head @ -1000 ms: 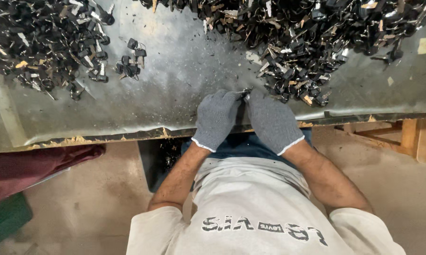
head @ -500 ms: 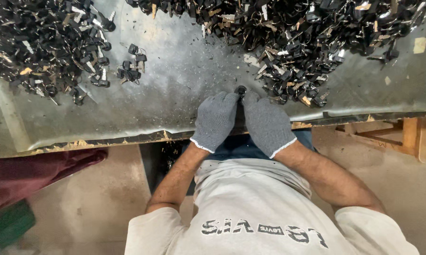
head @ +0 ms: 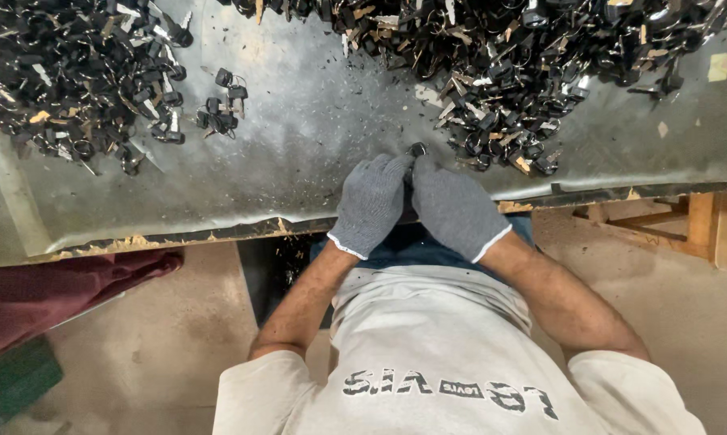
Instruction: The person sits at a workbench covered with a large pile of small black plastic components and, wearing gray gloves, picks up the parts one at a time, fits or presses them together by hand, and sets the completed piece back on the table, repeating this handling throughout the episode.
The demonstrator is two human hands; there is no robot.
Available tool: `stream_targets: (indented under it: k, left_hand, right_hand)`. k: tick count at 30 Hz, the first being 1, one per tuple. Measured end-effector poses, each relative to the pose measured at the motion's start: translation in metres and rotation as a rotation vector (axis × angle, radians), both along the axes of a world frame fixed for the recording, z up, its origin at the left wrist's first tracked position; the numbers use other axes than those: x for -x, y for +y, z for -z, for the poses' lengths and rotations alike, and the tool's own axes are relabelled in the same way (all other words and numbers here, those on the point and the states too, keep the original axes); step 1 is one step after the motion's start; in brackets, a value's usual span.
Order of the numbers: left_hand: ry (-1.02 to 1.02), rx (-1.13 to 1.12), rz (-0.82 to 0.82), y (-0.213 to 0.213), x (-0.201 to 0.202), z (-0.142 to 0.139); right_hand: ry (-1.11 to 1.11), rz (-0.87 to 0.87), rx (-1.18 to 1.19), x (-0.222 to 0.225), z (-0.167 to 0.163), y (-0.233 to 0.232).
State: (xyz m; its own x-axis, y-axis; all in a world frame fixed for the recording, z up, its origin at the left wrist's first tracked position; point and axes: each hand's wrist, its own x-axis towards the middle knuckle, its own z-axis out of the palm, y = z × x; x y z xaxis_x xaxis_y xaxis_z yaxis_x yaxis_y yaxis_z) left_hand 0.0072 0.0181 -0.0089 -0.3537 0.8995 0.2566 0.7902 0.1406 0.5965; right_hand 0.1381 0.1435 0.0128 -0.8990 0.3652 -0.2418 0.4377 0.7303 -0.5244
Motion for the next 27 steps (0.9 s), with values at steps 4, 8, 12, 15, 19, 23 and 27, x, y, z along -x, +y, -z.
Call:
stream_targets:
  k: [4,8,12,15,19,23,27]
  left_hand:
    - [-0.161,0.026,-0.154,-0.002,0.000,-0.004]
    - [0.096,-0.071,-0.138,-0.005,-0.009,-0.010]
    - [0.118,0.017,-0.153,-0.006,-0.010,-0.010]
    - [0.056,0.010,-0.159,-0.006,-0.007,-0.005]
    - [0.084,-0.008,-0.144,-0.007,-0.011,0.002]
    - [0.089,0.016,-0.126,-0.008,-0.015,0.004]
    - [0.049,0.000,-0.159,-0.010,-0.011,0.001]
  right_hand:
    - [0.148,0.029,0.179,0.005,-0.003,0.022]
    - [0.052,0.030,-0.136,-0.007,-0.008,0.005]
    - [0.013,-0.041,-0.265,-0.024,-0.013,-0.003]
    - [0.052,-0.057,-0.339,-0.025,-0.014,-0.006]
    - [0.083,-0.062,-0.439,-0.015,-0.014,-0.011]
    - [-0.038,0.002,0.021,-0.008,-0.014,0.008]
    - [-0.030,0.154,-0.131,-0.013,-0.013,0.016]
